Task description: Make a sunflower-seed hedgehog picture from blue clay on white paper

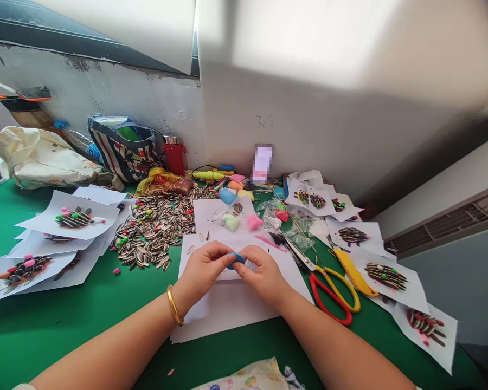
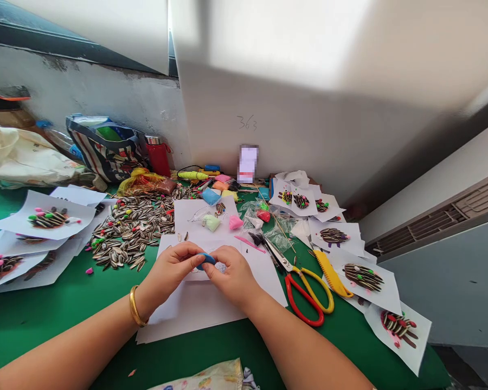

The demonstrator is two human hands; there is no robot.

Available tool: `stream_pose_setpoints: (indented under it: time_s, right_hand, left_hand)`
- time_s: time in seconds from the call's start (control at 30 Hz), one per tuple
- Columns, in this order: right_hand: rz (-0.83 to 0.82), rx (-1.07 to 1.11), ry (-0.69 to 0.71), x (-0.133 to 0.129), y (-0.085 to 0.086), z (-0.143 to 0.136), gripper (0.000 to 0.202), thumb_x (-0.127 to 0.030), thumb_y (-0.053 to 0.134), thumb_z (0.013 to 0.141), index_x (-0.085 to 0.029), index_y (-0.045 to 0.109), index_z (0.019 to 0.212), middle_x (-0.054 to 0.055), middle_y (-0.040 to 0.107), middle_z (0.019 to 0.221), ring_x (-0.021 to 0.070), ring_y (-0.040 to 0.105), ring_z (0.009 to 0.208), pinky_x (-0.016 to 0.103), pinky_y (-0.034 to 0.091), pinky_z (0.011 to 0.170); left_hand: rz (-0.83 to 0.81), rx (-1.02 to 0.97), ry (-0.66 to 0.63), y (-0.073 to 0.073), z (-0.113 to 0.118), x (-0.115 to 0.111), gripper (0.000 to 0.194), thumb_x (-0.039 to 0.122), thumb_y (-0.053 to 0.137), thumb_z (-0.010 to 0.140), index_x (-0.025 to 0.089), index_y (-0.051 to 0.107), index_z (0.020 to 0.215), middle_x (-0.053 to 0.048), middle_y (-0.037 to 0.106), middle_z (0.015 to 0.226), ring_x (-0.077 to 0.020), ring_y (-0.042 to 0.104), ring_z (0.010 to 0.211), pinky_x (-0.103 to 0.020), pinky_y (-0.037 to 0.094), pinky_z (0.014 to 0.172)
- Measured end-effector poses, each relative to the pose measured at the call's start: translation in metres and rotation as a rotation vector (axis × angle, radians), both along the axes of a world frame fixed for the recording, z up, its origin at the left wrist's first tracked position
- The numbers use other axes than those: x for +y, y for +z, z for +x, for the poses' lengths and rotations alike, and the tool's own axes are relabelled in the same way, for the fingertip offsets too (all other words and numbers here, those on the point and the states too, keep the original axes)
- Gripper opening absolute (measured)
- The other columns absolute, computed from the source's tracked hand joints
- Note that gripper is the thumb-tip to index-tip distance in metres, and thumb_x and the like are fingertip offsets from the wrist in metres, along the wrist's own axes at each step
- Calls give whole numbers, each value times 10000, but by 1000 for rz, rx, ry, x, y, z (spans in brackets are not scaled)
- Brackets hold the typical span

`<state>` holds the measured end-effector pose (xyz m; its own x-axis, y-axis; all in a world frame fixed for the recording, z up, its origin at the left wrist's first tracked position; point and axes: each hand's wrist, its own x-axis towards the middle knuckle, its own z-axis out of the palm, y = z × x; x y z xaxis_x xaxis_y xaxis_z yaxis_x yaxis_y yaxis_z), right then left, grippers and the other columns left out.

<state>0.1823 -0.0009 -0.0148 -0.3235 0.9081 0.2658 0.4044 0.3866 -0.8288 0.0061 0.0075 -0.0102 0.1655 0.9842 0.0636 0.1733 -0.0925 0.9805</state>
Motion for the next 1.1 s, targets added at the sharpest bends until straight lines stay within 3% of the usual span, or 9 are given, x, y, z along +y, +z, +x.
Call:
stream_pose_setpoints:
  time_s: [0.13, 0.27, 0.33, 0.5, 0.63, 0.7, 0.93, 1.03, 1.1]
  right_hand:
    - [33, -35, -13, 0, 0, -1, 148, -245, 603, 865, -211, 614, 721, -4, 611, 738, 160, 555, 772, 291, 428, 740]
    - [40, -76, -27, -1, 0, -3, 105, -210, 631, 829, -210, 626, 724, -10, 613, 731, 157, 549, 754, 289, 425, 712]
    - [15, -43, -10, -1, 0, -2, 38, -239, 644, 843, -225, 674, 824, -6, 654, 805, 163, 570, 815, 292, 436, 754]
    - [-12, 15, -11, 0, -1, 0, 98, -253, 611, 878, -234, 689, 822, -7, 670, 819, 159, 586, 829, 291, 440, 784]
    - [17, -52, -51, 0, -3, -2, 105, -201, 611, 830, -215, 642, 730, -9, 628, 737, 160, 563, 761, 283, 428, 718]
    - [11, -43, -52, -1, -3, -3, 88, -205, 607, 828, -217, 646, 750, -6, 632, 754, 164, 568, 779, 282, 428, 725]
    - [-12, 12, -78, 1, 0, 0, 79, -199, 585, 828, -214, 636, 769, -3, 623, 773, 166, 573, 799, 282, 433, 740]
    - [-13, -25, -62, 0, 0, -1, 95, -205, 584, 832, -218, 639, 756, -2, 627, 762, 170, 573, 797, 287, 436, 741]
    - [-30, -6, -60, 0, 0, -1, 54, -244, 613, 838, -225, 662, 827, 5, 652, 819, 176, 585, 831, 294, 447, 759]
  left_hand:
    - [45, 25, -30, 0, -1, -1, 281, 374, 695, 788, 201, 724, 1008, -57, 698, 902, -187, 644, 813, -312, 527, 723]
    - [70, 87, -49, 1, -1, -1, 178, 350, 678, 799, 184, 703, 741, -37, 668, 753, -168, 615, 719, -289, 505, 667]
    - [44, 59, -22, 0, -1, -1, 185, 354, 667, 806, 181, 698, 748, -45, 676, 769, -179, 623, 742, -294, 509, 674]
    - [55, 61, -6, -1, -1, 0, 278, 357, 659, 820, 215, 708, 1053, -58, 700, 962, -191, 638, 847, -319, 517, 748]
    - [146, 157, -41, -1, -1, 0, 137, 342, 690, 791, 210, 723, 810, -28, 676, 792, -174, 614, 764, -300, 498, 719]
    - [138, 147, -20, -2, -1, 1, 167, 355, 684, 793, 199, 698, 737, -26, 665, 752, -170, 606, 730, -290, 489, 682]
    - [36, 32, -10, -5, -1, -1, 328, 360, 678, 801, 207, 687, 1091, -52, 705, 947, -187, 642, 841, -322, 523, 755]
    - [70, 73, -17, -2, 0, 0, 170, 349, 683, 792, 198, 723, 860, -44, 703, 841, -184, 633, 788, -311, 521, 722]
    - [46, 35, -4, -1, 0, 0, 172, 353, 675, 797, 185, 704, 777, -51, 698, 810, -190, 635, 784, -305, 524, 698]
